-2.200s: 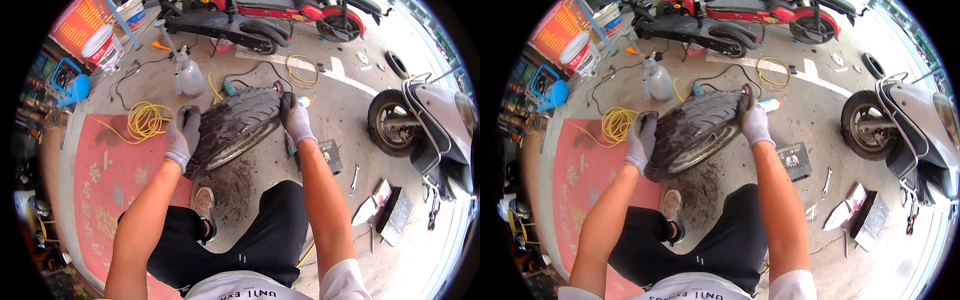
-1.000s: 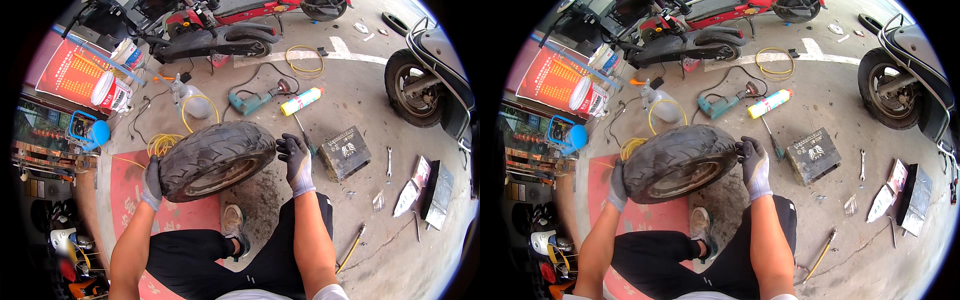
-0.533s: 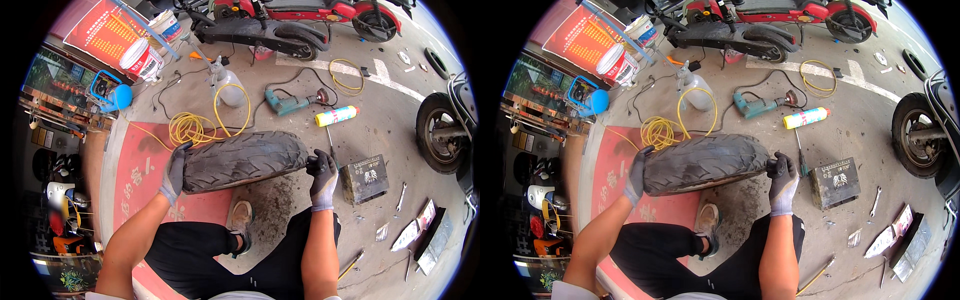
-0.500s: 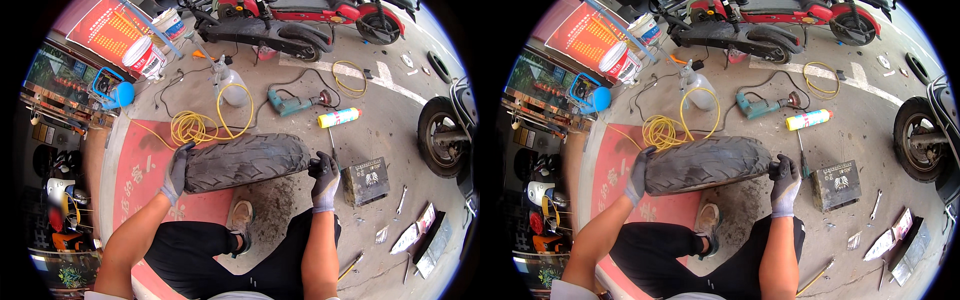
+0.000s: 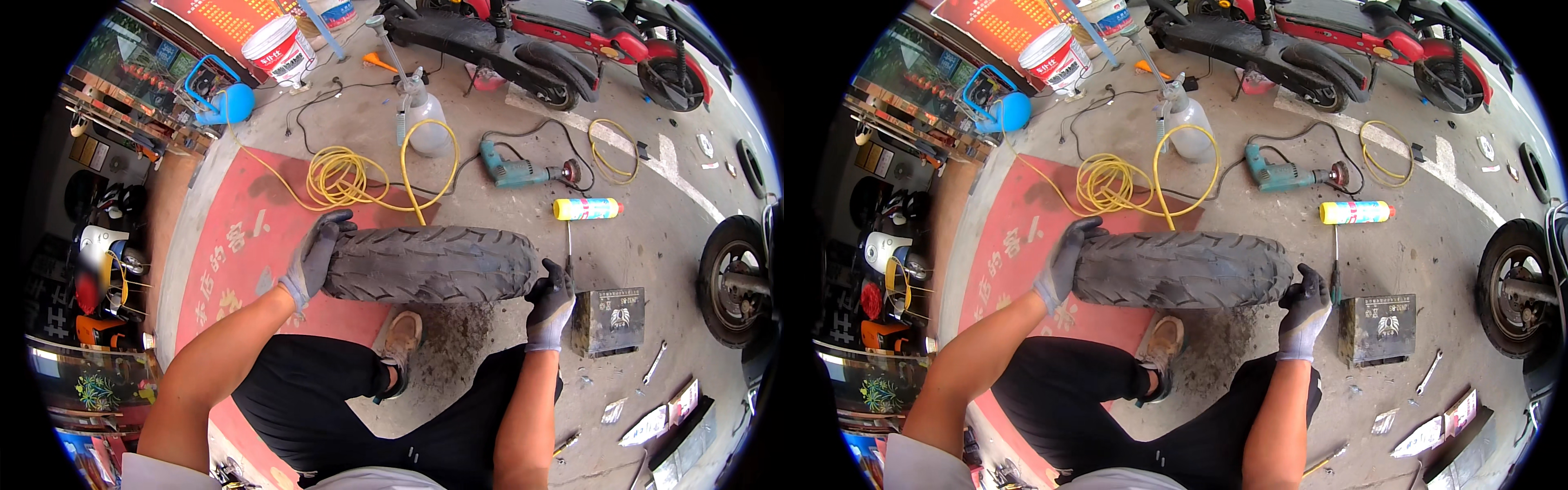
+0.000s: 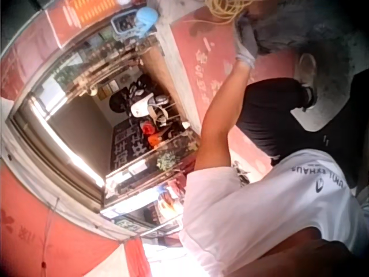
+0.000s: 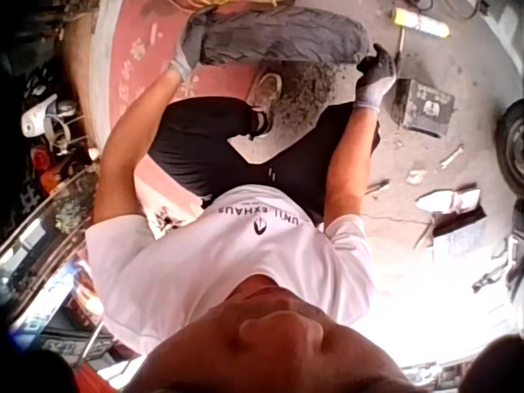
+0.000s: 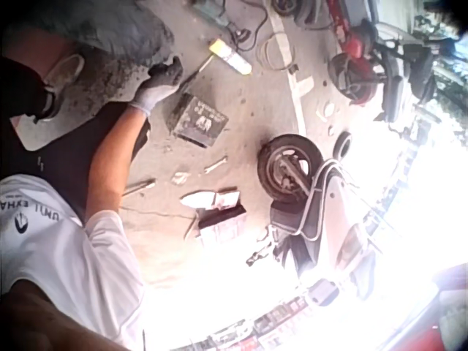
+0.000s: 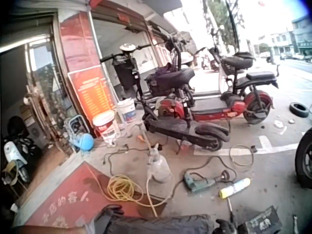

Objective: The person removes a tire from a scooter wheel, inspects the rim, and then uses a spray bottle to apply liquid to the tire's surface. They rub the tire with gloved hands to clean or treat it, then place it back on the rim.

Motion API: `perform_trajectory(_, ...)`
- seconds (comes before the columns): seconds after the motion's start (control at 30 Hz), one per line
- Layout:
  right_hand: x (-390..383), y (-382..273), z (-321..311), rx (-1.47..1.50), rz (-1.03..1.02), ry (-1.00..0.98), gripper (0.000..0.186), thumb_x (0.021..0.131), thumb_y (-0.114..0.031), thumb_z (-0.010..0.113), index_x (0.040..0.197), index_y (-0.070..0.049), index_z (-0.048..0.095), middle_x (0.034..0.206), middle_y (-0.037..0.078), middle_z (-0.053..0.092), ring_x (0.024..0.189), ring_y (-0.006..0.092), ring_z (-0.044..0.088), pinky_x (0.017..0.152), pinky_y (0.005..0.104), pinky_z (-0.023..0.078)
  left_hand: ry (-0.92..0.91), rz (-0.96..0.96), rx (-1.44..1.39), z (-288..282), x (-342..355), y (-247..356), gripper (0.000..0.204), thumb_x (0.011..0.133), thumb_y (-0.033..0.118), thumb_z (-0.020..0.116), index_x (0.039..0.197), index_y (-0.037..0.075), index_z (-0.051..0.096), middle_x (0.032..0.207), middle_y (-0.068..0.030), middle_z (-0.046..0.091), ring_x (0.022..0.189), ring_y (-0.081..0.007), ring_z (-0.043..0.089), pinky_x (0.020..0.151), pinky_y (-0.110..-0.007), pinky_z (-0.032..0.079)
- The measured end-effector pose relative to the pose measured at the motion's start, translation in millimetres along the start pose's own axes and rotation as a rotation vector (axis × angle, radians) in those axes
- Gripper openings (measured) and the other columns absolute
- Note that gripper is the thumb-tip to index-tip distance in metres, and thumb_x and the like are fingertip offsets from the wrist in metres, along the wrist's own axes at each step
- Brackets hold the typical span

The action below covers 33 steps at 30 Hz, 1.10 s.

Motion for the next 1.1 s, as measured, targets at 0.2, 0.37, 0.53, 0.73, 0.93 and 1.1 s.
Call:
perform_trajectory(0.2,8,12,8,0.113,0.1,0.015,0.029,0.099,-0.022,0.054,0.109,0.002,0.066,0.056,0.001,0.048,0.047,0.0094,0.044,0.046,0.0253,0.035,0.001,0.005,0.009,-11,18,-26,0.056,0.105,0.046,0.037,0.136,0.002,0.05,0.126,-0.0132,0.058,0.118,-0.0206,0.055,0.105,-0.034,0.041)
perform_trajectory(0.37,-8,-12,38,0.159,0.127,-0.25,0.032,0.102,-0.022,0.049,0.118,0.004,0.06,0.066,0.002,0.056,0.055,0.0084,0.051,0.052,0.0234,0.041,0.096,-0.017,-0.009,-77,25,-73,0.052,0.104,0.043,0.041,0.133,0.001,0.052,0.125,-0.0098,0.059,0.116,-0.0204,0.056,0.104,-0.034,0.041)
perform_trajectory(0.53,-28,-27,64,0.253,0.143,-0.452,0.032,0.103,-0.02,0.045,0.12,0.003,0.06,0.073,0.005,0.063,0.062,0.0098,0.055,0.058,0.0248,0.046,0.19,-0.148,-0.229,-137,40,-124,0.051,0.103,0.041,0.045,0.13,-0.001,0.056,0.123,-0.0093,0.062,0.115,-0.0206,0.057,0.102,-0.033,0.042)
perform_trajectory(0.73,-15,-8,55,-0.065,0.169,-0.356,0.035,0.1,-0.02,0.046,0.121,0.005,0.059,0.08,0.004,0.063,0.068,0.0104,0.055,0.066,0.0259,0.047,0.235,-0.138,-0.175,-137,62,-94,0.054,0.102,0.044,0.047,0.128,-0.002,0.059,0.122,-0.0106,0.064,0.112,-0.0206,0.059,0.101,-0.033,0.044)
perform_trajectory(0.93,-10,1,50,-0.155,0.069,-0.367,0.034,0.1,-0.018,0.046,0.122,0.005,0.059,0.086,0.005,0.064,0.078,0.0103,0.057,0.071,0.027,0.049,0.099,-0.033,-0.112,-69,54,-20,0.055,0.103,0.045,0.044,0.121,-0.003,0.063,0.115,-0.0119,0.067,0.105,-0.0209,0.063,0.095,-0.032,0.048)
perform_trajectory(1.1,-1,18,50,-0.546,-0.074,-0.21,0.04,0.1,-0.028,0.048,0.126,0.001,0.058,0.087,0.013,0.066,0.081,0.0211,0.063,0.076,0.0336,0.052,0.155,-0.179,-0.364,-74,50,-32,0.054,0.102,0.046,0.044,0.117,-0.002,0.065,0.11,-0.012,0.07,0.099,-0.0208,0.066,0.091,-0.032,0.05)
Point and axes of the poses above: each hand's wrist, its own x-axis towards the middle knuckle, its own z-axis out of the palm, y = z × x, the point moved 6 cm from there along x, towards the middle knuckle
